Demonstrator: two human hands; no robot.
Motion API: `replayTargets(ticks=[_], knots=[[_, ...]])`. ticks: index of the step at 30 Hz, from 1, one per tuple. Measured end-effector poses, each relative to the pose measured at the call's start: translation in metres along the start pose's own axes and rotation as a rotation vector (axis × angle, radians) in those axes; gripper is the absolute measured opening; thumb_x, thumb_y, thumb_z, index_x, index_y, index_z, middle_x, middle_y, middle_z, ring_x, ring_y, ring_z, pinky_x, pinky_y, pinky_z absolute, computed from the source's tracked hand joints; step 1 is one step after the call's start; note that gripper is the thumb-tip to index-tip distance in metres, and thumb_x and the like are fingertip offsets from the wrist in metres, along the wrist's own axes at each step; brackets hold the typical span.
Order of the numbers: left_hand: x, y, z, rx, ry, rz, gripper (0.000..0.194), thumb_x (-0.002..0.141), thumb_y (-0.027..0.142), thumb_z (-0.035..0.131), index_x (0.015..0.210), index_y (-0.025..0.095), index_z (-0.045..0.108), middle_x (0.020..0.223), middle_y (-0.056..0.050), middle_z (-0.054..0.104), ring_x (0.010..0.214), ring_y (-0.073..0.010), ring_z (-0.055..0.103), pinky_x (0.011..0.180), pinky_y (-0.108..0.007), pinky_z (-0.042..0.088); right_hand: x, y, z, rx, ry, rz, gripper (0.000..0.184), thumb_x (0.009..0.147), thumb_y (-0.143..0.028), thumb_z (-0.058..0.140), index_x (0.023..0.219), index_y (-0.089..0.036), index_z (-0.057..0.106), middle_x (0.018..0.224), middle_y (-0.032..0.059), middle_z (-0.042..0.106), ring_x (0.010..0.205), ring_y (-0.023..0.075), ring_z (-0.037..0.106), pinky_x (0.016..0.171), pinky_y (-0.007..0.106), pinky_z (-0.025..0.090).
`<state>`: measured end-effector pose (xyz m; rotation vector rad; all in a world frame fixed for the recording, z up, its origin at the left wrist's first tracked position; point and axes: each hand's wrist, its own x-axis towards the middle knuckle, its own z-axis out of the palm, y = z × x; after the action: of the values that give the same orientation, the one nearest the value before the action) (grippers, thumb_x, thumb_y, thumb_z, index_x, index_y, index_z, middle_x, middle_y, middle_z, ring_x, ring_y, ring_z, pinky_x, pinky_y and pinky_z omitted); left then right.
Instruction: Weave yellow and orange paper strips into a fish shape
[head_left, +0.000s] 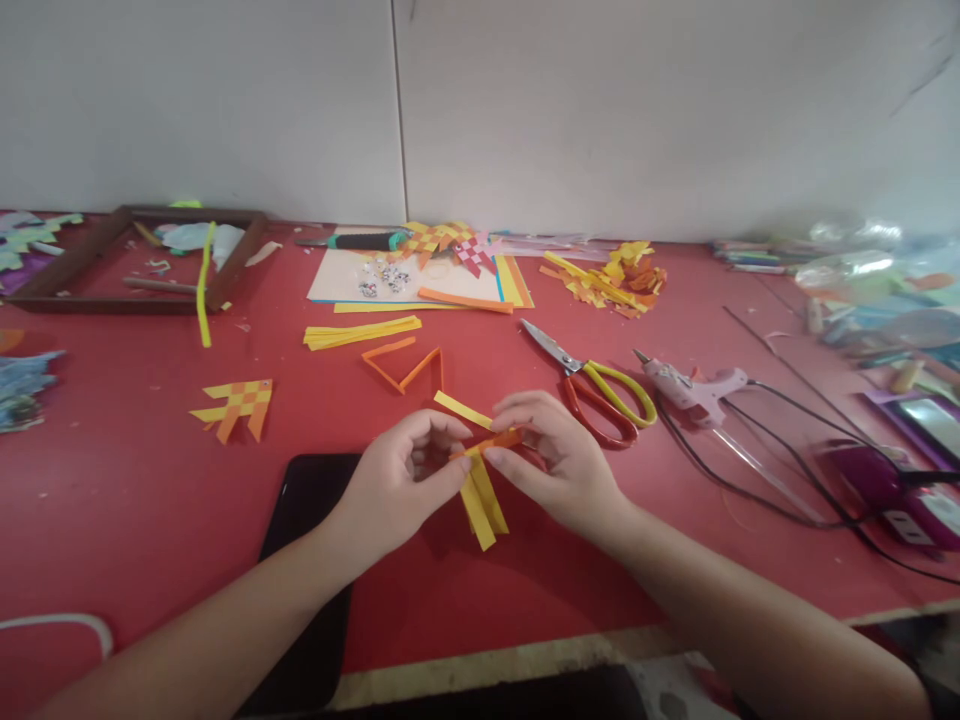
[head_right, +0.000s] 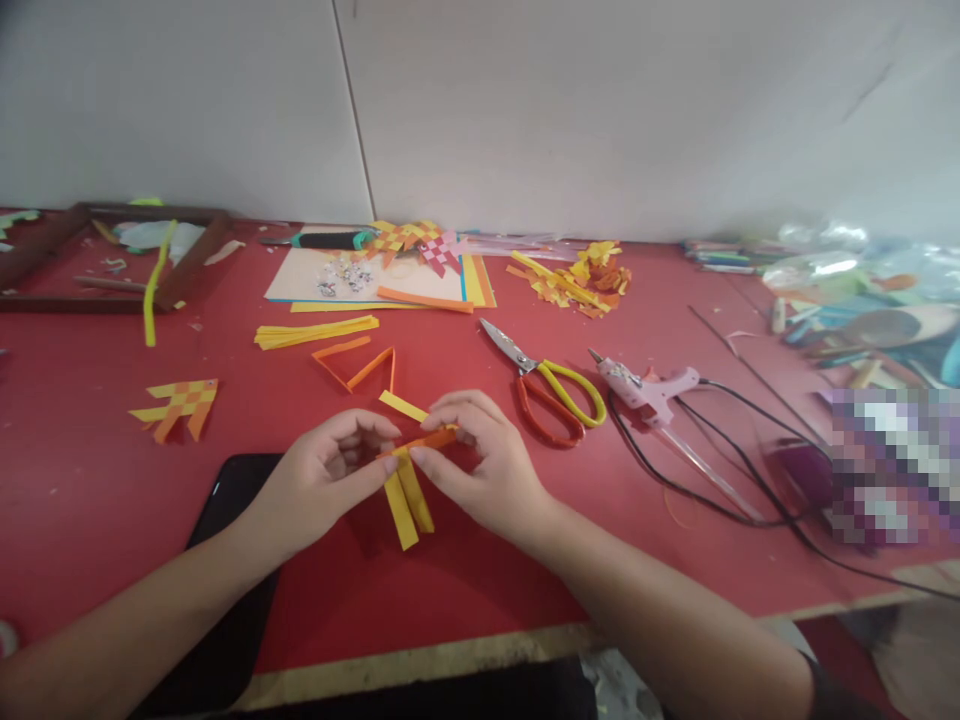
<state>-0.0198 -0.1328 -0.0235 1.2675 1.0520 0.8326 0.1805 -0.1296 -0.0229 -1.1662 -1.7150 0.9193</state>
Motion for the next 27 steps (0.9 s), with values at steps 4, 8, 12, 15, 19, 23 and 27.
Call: replayTargets(ticks=[4, 8, 12, 15, 19, 23, 27], knots=[[0.000, 0.002, 0.000, 0.008, 0.053, 0.027, 0.015, 0.088, 0.031, 0.066, 0.097, 0.021, 0.060, 0.091, -0.001, 0.062, 0.084, -0.0132, 0.061, 0.074, -0.025, 0.051, -0.001, -0.003, -0.001, -0.339, 0.149, -0.170, 0.023, 0.080, -0.032, 0.073, 0.097, -0.021, 0.063, 0.099, 0.0085, 0.058, 0.098, 0.0234, 0.059, 0.086, 0.041, 0.052], [0.000, 0.003, 0.001, 0.005, 0.075, 0.050, 0.016, 0.088, 0.032, 0.067, 0.098, 0.021, 0.060, 0.090, -0.001, 0.063, 0.083, -0.0128, 0.062, 0.072, -0.024, 0.051, -0.002, -0.003, -0.002, -0.376, 0.136, -0.145, 0.025, 0.081, -0.033, 0.072, 0.100, -0.022, 0.060, 0.095, 0.0070, 0.061, 0.093, 0.0231, 0.058, 0.083, 0.041, 0.051], [0.001, 0.000, 0.000, 0.030, 0.069, 0.071, 0.014, 0.089, 0.031, 0.066, 0.098, 0.022, 0.060, 0.090, 0.000, 0.063, 0.085, -0.0126, 0.062, 0.073, -0.024, 0.051, -0.006, 0.001, 0.000, -0.220, 0.118, -0.117, 0.032, 0.082, -0.029, 0.072, 0.109, -0.024, 0.056, 0.100, 0.0058, 0.062, 0.095, 0.0213, 0.059, 0.088, 0.041, 0.050], [0.001, -0.001, 0.000, 0.062, 0.062, 0.088, 0.013, 0.089, 0.032, 0.065, 0.098, 0.023, 0.060, 0.093, 0.000, 0.063, 0.087, -0.0132, 0.062, 0.073, -0.024, 0.051, -0.011, 0.003, 0.004, 0.028, 0.072, -0.072, 0.037, 0.084, -0.025, 0.069, 0.117, -0.025, 0.051, 0.092, 0.0022, 0.060, 0.086, 0.0162, 0.063, 0.080, 0.034, 0.054], [-0.002, -0.002, 0.000, 0.086, 0.037, 0.105, 0.013, 0.090, 0.033, 0.065, 0.099, 0.024, 0.061, 0.093, -0.001, 0.063, 0.089, -0.0143, 0.062, 0.075, -0.025, 0.052, -0.012, 0.001, 0.007, 0.196, -0.009, 0.044, 0.029, 0.081, -0.025, 0.073, 0.105, -0.024, 0.057, 0.093, 0.0028, 0.063, 0.083, 0.0142, 0.065, 0.075, 0.028, 0.056], [-0.005, -0.002, 0.000, 0.108, -0.005, 0.127, 0.013, 0.091, 0.033, 0.063, 0.102, 0.025, 0.061, 0.091, -0.001, 0.061, 0.087, -0.0144, 0.062, 0.075, -0.026, 0.053, -0.005, -0.003, 0.004, 0.321, -0.072, 0.199, 0.019, 0.078, -0.028, 0.075, 0.089, -0.021, 0.061, 0.083, 0.0006, 0.064, 0.072, 0.0112, 0.064, 0.066, 0.024, 0.055], [-0.006, -0.003, 0.001, 0.122, -0.007, 0.117, 0.015, 0.090, 0.033, 0.063, 0.102, 0.025, 0.061, 0.091, -0.002, 0.060, 0.088, -0.0157, 0.063, 0.073, -0.027, 0.054, 0.000, -0.006, 0.000, 0.469, -0.134, 0.355, 0.024, 0.074, -0.027, 0.079, 0.089, -0.020, 0.062, 0.080, -0.0022, 0.062, 0.066, 0.0078, 0.062, 0.062, 0.021, 0.053]])
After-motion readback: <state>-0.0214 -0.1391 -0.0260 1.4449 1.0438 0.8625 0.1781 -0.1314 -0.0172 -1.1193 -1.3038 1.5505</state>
